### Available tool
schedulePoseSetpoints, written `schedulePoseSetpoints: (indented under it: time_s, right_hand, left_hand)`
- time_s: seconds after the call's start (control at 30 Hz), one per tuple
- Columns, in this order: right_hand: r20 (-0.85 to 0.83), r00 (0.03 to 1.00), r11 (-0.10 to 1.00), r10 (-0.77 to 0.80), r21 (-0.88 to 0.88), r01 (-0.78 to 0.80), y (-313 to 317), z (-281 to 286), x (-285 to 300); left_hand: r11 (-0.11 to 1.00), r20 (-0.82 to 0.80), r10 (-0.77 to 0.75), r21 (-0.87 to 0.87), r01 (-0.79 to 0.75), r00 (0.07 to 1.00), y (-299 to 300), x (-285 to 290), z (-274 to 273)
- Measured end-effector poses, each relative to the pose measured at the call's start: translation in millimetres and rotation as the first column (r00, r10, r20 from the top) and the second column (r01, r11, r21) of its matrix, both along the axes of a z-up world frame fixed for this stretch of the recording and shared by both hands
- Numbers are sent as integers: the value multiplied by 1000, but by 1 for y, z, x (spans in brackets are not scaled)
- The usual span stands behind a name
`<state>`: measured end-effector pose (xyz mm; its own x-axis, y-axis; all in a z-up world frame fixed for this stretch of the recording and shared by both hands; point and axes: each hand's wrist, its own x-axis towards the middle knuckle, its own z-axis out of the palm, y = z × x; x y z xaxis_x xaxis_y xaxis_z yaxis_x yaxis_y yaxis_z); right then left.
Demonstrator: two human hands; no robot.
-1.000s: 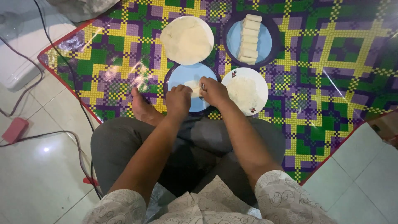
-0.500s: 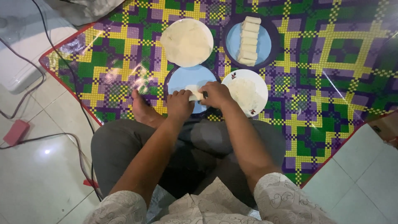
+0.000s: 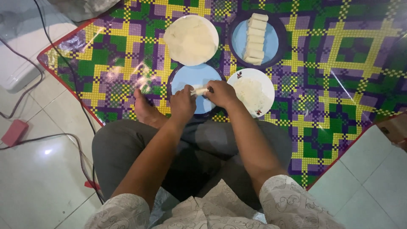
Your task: Filling circular pastry wrappers with rectangular strips of filling and rolling them into cylinders.
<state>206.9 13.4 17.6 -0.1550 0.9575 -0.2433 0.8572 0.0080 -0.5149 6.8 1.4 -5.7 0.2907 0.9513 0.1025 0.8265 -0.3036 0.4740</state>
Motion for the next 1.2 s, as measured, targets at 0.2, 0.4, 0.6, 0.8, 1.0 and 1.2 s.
schedulePoseSetpoints:
  time_s: [0.2, 0.4, 0.6, 0.8, 1.0, 1.2]
  right_hand:
    - [-29, 1000, 1000, -7, 8, 7, -2, -5, 0]
    - [-16, 1000, 1000, -21, 4, 21, 2, -18, 0]
    - [-17, 991, 989, -132, 64, 133, -3, -7, -13]
    - [-45, 973, 974, -225, 10, 225, 2, -36, -10]
    - [-177, 932, 949, -317, -64, 310, 5, -39, -10]
    - [-264, 899, 937, -350, -81, 341, 14, -67, -6]
  left_hand:
    - [999, 24, 25, -23, -25, 999, 1, -3, -14]
    - [995, -35, 22, -101, -25, 999, 4, -3, -15]
    - [994, -251, 44, 108, -17, 967, 5, 0, -24]
    - [997, -278, -44, 51, 61, 960, -3, 1, -5]
    - [995, -339, -84, -71, 64, 937, 2, 3, -8]
    - [997, -281, -64, 15, 71, 958, -1, 1, -14]
